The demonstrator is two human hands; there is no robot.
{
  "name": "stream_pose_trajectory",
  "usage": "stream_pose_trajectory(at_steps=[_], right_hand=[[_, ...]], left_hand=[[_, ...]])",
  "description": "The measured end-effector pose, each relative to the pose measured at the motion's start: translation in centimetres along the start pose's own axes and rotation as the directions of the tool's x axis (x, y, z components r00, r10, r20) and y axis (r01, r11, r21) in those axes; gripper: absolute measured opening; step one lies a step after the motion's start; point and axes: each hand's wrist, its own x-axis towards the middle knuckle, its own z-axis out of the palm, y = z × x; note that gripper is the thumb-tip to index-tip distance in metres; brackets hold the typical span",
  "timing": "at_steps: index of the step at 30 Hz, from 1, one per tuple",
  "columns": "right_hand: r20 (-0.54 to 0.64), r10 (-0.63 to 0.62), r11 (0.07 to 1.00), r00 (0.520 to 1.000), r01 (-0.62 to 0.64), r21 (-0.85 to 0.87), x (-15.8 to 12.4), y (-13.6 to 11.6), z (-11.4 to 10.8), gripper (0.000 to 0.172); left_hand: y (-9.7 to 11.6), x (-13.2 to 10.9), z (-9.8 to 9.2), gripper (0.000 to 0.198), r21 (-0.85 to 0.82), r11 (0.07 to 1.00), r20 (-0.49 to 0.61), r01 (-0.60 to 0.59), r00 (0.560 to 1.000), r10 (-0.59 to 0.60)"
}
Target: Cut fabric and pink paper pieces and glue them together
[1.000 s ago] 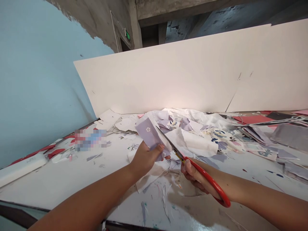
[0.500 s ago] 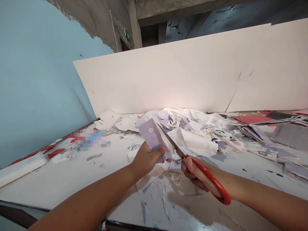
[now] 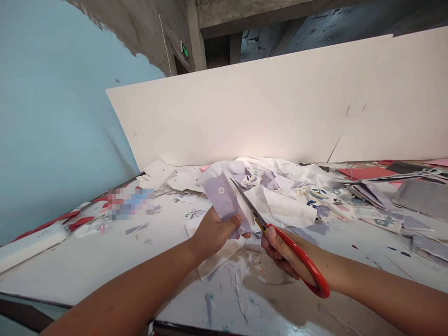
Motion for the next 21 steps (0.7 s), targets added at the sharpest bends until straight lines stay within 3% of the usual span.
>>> stream_pose_trajectory(at_steps=[12,21], right_hand=[[0.044,0.102,0.989,0.994,-0.106,0.106,-0.03,-0.54,-0.23,0.050],[0.054,0.156,0.984,0.986,-0.160,0.075,-0.08,-0.52,-0.18,0.054]], left_hand=[[0.09,0.06,-0.07,0.022,0.009,1.000,-0.005,0.022,1.000,-0.022],[-0.15,0.06,-0.27,0.021,0.011,1.000,0.006,0.002,1.000,-0.002]])
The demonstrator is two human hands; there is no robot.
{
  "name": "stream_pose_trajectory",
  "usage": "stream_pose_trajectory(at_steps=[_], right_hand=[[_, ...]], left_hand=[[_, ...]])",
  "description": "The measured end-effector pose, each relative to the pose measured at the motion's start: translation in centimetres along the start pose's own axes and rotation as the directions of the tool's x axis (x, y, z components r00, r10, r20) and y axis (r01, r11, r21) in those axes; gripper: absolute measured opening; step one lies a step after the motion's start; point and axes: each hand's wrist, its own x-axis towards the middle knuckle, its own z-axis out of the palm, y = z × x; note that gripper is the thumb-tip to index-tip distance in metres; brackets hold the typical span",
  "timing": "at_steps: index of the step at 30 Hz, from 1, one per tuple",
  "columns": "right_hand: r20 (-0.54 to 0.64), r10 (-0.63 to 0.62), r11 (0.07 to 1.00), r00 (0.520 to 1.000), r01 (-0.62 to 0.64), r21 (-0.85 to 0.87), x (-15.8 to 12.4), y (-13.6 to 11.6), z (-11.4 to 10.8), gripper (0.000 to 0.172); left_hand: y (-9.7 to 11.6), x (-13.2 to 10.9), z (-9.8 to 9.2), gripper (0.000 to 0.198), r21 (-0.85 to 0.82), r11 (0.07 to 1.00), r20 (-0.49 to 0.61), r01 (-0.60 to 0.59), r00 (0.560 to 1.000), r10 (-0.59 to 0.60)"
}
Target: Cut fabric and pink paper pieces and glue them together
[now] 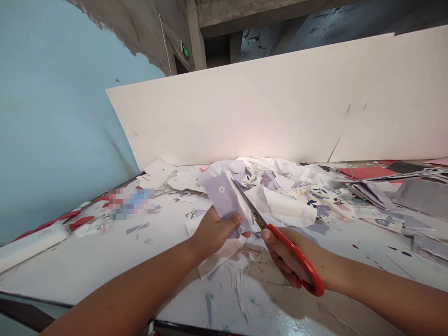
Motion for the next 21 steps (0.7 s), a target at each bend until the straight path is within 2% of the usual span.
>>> stream_pose_trajectory(at_steps=[3,6,11,16,21], right_hand=[[0.008,-0.010,1.000,1.000,0.010,-0.022,-0.2,-0.2,0.1,0.054],[-0.007,-0.078,0.997,0.997,0.078,0.007,-0.1,0.0,0.0,0.051],[0.061,-0.168,0.986,0.984,0.169,-0.015,0.2,1.5,-0.6,0.047],[0.056,-0.164,0.986,0.985,0.164,0.005,0.4,2.4,-0.6,0.047],[0.072,-0.167,0.986,0.983,0.165,0.025,0.3,1.5,-0.5,0.047]], left_hand=[[0.0,0.0,-0.1,0.021,-0.001,1.000,-0.007,-0.001,1.000,0.001],[0.0,0.1,0.0,0.022,-0.008,1.000,0.008,-0.007,1.000,0.007],[0.0,0.1,0.1,0.022,-0.001,1.000,-0.010,0.026,1.000,-0.026],[-0.1,0.0,0.0,0.023,-0.024,0.999,-0.010,0.039,0.999,-0.039],[-0.1,-0.1,0.1,0.022,-0.070,0.997,0.028,0.036,0.999,-0.034]])
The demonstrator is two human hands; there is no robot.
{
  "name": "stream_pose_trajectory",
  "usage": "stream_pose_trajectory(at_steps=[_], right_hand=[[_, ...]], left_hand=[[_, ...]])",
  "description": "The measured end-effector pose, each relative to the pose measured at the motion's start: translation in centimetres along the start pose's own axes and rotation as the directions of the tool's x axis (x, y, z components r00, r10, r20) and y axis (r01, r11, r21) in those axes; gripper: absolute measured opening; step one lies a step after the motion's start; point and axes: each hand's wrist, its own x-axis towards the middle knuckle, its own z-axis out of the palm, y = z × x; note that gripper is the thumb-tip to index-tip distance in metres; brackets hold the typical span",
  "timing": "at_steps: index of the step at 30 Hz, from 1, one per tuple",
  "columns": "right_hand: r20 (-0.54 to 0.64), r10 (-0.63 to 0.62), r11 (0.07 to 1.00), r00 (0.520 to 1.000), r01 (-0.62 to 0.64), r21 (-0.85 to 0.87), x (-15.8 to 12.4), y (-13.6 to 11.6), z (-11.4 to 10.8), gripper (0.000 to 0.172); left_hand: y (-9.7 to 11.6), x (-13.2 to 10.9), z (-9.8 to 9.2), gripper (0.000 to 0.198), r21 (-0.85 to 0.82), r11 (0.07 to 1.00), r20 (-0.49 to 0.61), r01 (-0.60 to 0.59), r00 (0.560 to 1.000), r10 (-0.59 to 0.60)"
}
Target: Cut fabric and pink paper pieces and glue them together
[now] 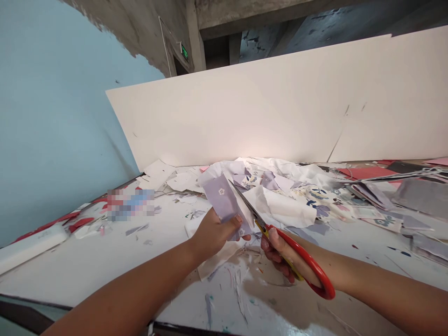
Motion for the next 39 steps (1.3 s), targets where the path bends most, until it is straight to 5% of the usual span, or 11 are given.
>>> stream_pose_trajectory(at_steps=[13,24,39], right_hand=[[-0.026,-0.018,0.999,0.999,0.019,0.044,0.3,-0.2,0.1,0.051],[-0.066,-0.043,0.997,0.997,0.047,0.061,0.2,-0.4,0.6,0.052],[-0.100,-0.094,0.995,0.991,0.097,0.029,0.9,0.2,0.9,0.053]], left_hand=[[0.1,-0.1,0.3,0.023,-0.044,0.998,0.101,0.034,0.994,-0.029],[0.2,-0.3,0.7,0.028,-0.043,0.993,0.075,0.114,0.991,-0.111],[0.2,-0.4,0.5,0.026,-0.028,0.997,0.108,0.077,0.991,-0.074]])
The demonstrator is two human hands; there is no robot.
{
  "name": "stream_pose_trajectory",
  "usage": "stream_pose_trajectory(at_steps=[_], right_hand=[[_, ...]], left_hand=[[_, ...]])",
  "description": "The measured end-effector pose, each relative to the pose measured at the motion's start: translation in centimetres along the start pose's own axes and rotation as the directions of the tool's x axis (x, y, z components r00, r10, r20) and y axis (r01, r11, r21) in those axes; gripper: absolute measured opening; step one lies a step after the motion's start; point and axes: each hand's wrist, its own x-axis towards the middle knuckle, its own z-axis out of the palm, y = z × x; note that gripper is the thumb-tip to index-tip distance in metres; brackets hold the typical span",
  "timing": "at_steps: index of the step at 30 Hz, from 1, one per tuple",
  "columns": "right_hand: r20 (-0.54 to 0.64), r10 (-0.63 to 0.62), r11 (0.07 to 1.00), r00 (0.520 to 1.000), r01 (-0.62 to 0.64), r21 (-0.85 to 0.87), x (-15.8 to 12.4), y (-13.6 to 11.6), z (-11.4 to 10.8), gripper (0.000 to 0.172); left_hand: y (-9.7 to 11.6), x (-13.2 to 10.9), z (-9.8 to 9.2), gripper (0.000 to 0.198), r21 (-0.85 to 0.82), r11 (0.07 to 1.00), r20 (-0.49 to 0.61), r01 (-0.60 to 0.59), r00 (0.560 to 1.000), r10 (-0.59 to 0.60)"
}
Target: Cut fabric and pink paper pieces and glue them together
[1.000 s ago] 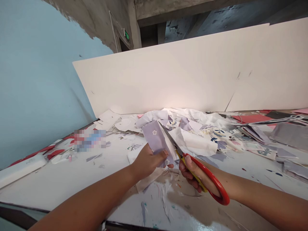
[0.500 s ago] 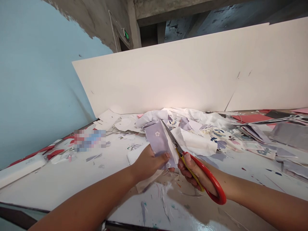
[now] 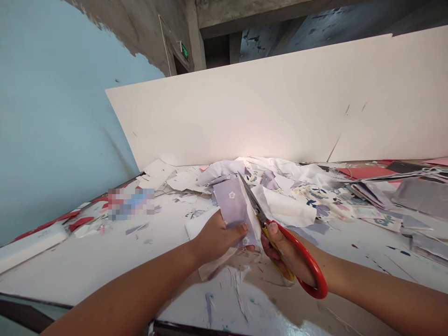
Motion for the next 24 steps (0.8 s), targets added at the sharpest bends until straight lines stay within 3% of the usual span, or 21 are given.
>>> stream_pose_trajectory(at_steps=[9,14,24], right_hand=[[-0.023,-0.007,1.000,1.000,0.007,-0.015,-0.3,0.3,0.0,0.051],[0.008,0.034,0.991,0.999,-0.033,-0.129,-1.0,-0.7,-0.1,0.046],[-0.011,-0.037,0.983,0.999,0.034,-0.180,-1.2,-1.7,0.2,0.048]], left_hand=[[-0.1,0.1,0.1,0.029,-0.015,1.000,-0.018,0.024,1.000,-0.024],[-0.1,0.2,0.1,0.026,-0.036,0.999,-0.031,0.000,1.000,-0.002],[0.0,0.2,0.2,0.025,-0.040,0.999,-0.034,-0.007,0.999,0.005]])
